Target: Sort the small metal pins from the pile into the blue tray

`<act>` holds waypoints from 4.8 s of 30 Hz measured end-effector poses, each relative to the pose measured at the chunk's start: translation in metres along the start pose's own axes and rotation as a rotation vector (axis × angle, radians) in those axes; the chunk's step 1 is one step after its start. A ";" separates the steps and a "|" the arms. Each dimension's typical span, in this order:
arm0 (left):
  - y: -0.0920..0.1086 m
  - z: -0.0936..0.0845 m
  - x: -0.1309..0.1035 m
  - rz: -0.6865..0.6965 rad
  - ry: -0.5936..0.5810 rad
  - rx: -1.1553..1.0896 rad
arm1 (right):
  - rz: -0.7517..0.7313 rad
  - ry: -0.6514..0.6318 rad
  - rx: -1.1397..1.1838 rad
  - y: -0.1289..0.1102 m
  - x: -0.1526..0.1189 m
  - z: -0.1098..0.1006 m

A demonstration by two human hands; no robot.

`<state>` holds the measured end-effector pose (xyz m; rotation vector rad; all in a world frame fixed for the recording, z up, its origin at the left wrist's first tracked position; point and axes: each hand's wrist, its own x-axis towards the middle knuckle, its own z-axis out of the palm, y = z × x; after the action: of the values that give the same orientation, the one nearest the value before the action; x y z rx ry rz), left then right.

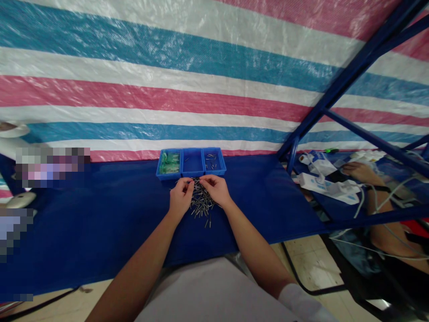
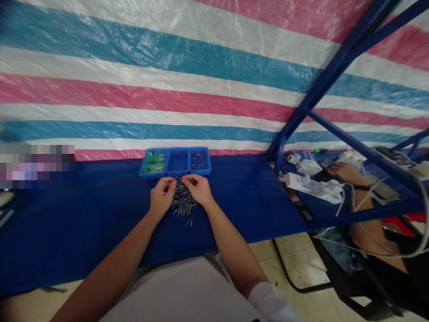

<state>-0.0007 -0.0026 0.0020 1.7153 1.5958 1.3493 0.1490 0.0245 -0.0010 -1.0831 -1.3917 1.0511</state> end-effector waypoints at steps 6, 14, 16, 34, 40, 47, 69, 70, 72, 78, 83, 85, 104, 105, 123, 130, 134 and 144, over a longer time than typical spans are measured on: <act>-0.008 0.003 0.000 -0.025 -0.038 -0.020 | 0.015 0.006 0.005 0.000 0.000 0.000; -0.006 0.001 0.000 -0.027 -0.072 -0.005 | -0.010 -0.026 -0.006 0.001 0.000 0.001; -0.004 0.000 0.000 -0.019 -0.065 0.007 | -0.017 -0.036 -0.011 0.002 -0.001 0.001; -0.003 0.002 0.000 -0.007 -0.023 -0.024 | -0.020 -0.049 -0.012 0.002 0.000 0.001; -0.003 0.001 0.000 0.000 -0.033 0.017 | -0.045 -0.049 -0.142 -0.007 -0.004 0.001; 0.000 0.000 0.000 0.072 -0.022 0.088 | -0.085 -0.108 -0.182 -0.004 -0.006 0.004; 0.000 0.001 -0.002 0.066 -0.060 0.014 | 0.082 -0.060 0.132 -0.003 0.000 0.004; 0.000 0.001 -0.002 0.069 -0.051 0.013 | 0.074 -0.065 0.122 -0.003 -0.001 0.004; 0.000 0.000 -0.002 0.066 -0.048 0.014 | 0.055 -0.073 0.090 -0.003 -0.001 0.003; 0.000 0.000 -0.002 0.035 -0.069 0.014 | 0.012 -0.100 -0.020 -0.006 -0.001 0.000; 0.000 0.001 -0.002 0.035 -0.071 -0.013 | 0.001 -0.121 -0.096 -0.006 -0.002 -0.002; 0.001 0.001 -0.002 0.042 -0.075 -0.021 | 0.000 -0.123 -0.117 -0.006 -0.002 -0.002; -0.004 0.001 -0.002 0.039 -0.122 0.034 | -0.049 -0.117 -0.136 -0.015 -0.003 -0.002; -0.003 0.001 -0.002 0.037 -0.123 0.031 | -0.045 -0.116 -0.128 -0.015 -0.003 -0.002; 0.004 -0.001 -0.002 -0.013 -0.110 -0.024 | 0.224 0.279 -0.004 0.001 0.009 -0.012; 0.006 -0.003 -0.002 -0.015 -0.114 -0.010 | 0.148 0.191 0.074 -0.002 0.013 -0.017; 0.006 -0.003 -0.002 -0.014 -0.108 -0.011 | 0.060 0.148 -0.195 -0.002 0.010 -0.018; 0.001 0.000 -0.002 -0.012 -0.107 -0.003 | -0.125 0.028 -0.768 0.002 0.005 -0.019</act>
<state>0.0002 -0.0045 0.0024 1.7427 1.5420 1.2319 0.1682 0.0302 -0.0008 -1.5121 -1.8722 0.3908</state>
